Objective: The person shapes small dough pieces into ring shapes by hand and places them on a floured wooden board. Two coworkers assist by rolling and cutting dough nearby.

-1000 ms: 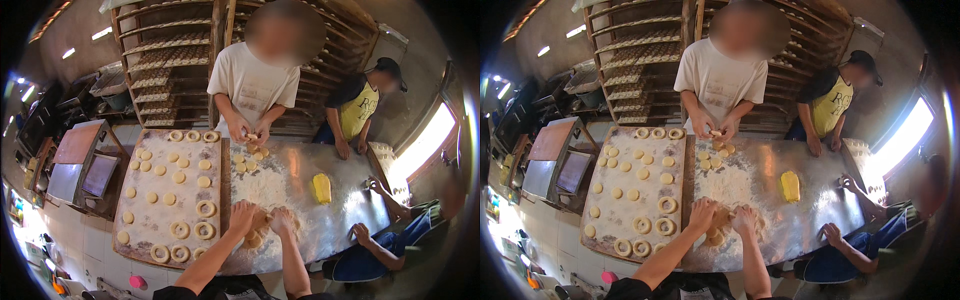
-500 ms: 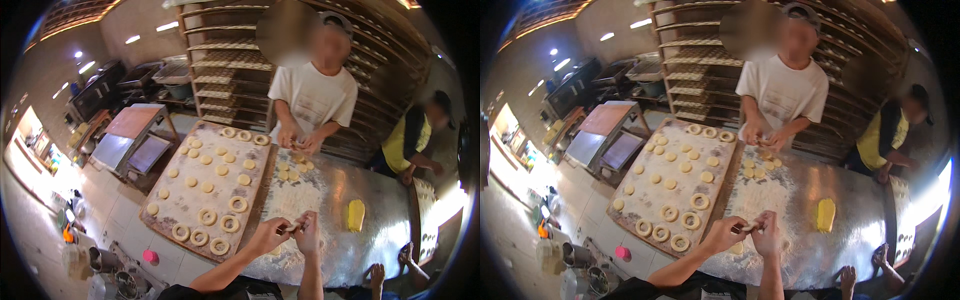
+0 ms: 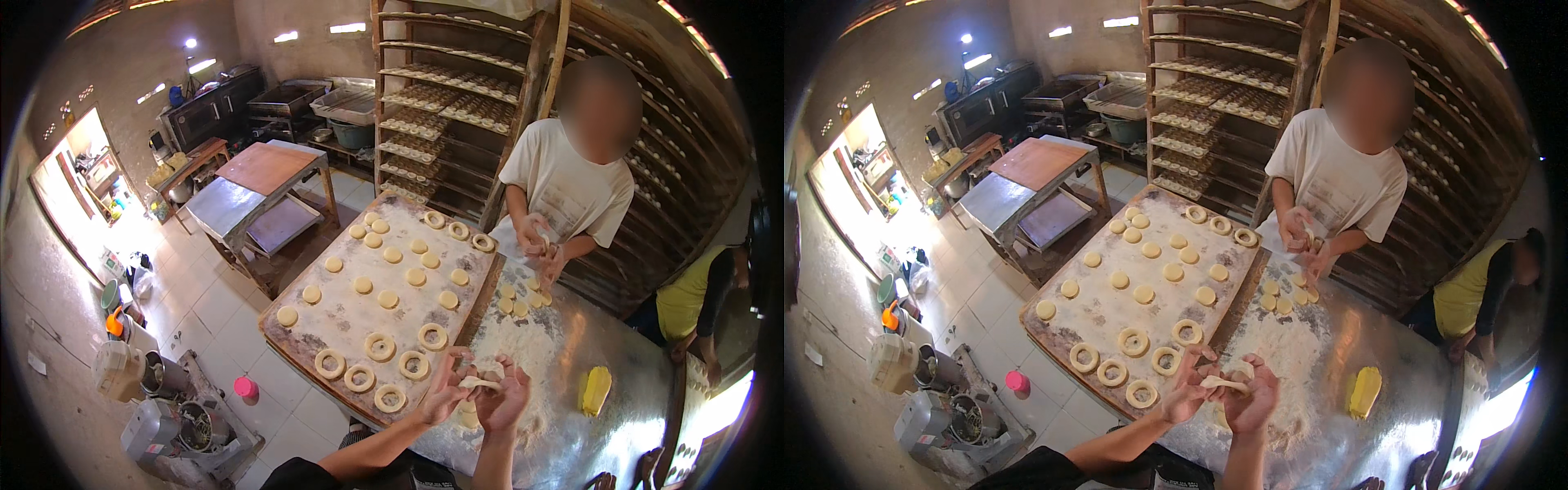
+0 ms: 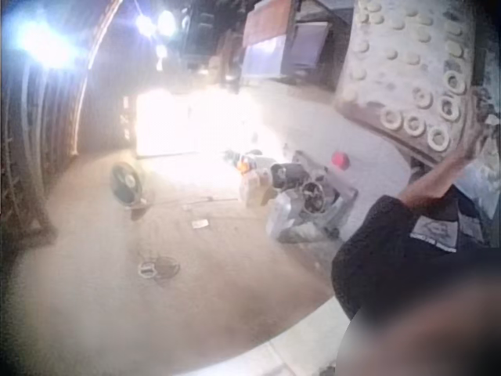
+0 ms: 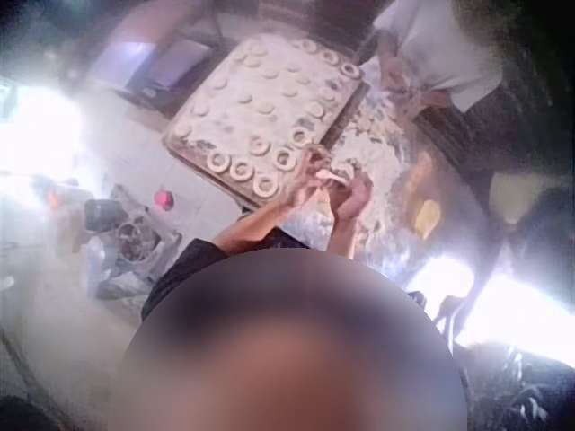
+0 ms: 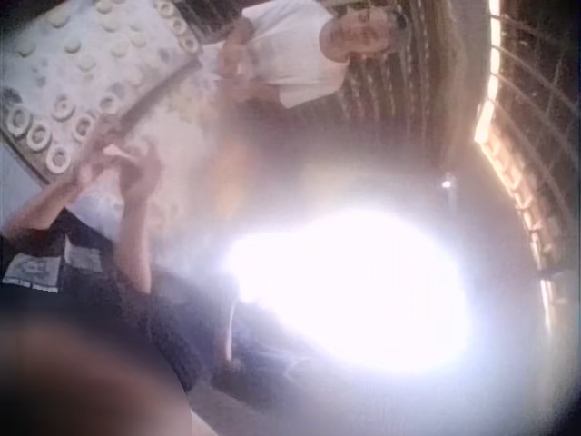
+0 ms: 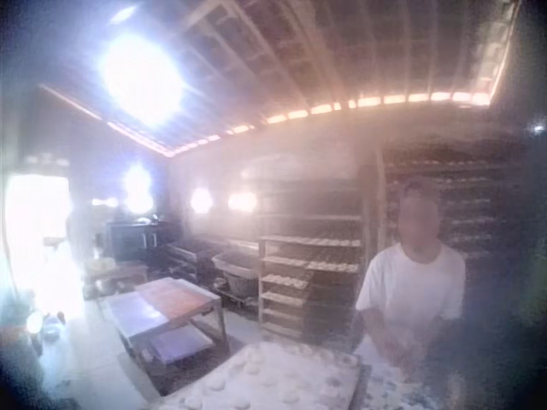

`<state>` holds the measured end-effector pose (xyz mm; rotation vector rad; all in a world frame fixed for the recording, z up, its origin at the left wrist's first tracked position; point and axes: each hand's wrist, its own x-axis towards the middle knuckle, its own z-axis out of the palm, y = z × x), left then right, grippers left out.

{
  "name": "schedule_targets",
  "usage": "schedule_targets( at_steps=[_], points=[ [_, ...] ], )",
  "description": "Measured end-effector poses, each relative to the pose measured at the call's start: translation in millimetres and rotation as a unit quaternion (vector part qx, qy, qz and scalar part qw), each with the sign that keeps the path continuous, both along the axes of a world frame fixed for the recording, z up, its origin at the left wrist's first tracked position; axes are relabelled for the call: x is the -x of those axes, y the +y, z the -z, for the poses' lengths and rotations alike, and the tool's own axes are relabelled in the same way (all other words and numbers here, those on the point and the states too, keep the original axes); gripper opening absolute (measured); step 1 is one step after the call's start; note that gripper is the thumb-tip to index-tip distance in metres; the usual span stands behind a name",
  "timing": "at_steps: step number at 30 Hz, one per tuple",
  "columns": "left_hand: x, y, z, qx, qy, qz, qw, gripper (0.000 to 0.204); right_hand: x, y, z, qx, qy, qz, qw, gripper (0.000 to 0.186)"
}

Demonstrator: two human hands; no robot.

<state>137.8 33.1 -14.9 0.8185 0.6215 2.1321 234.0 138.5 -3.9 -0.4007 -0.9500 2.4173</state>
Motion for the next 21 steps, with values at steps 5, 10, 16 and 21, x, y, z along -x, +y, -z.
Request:
schedule_targets(
  at_steps=[5, 10, 16, 21],
  points=[
    [28.3, -24.7, -6.5, 0.287, 0.428, -0.291, 0.806, 0.024, 33.3, -29.3, -9.0, -0.172, 0.050, -0.072, 0.981, 0.072],
    [62.5, -43.5, -3.9, 0.313, 0.453, -0.347, 0.760, 0.021, 72.5, -48.7, -0.2, -0.387, 0.004, -0.036, 0.921, 0.086],
    [106.6, -80.5, 3.8, 0.325, 0.450, -0.315, 0.770, 0.012, 117.1, -77.3, 6.6, -0.365, -0.087, -0.058, 0.925, 0.081],
    [143.6, -104.1, 5.6, 0.259, 0.399, -0.331, 0.815, 0.009, 161.5, -92.7, 14.4, -0.260, -0.102, -0.048, 0.959, 0.071]
  ],
)
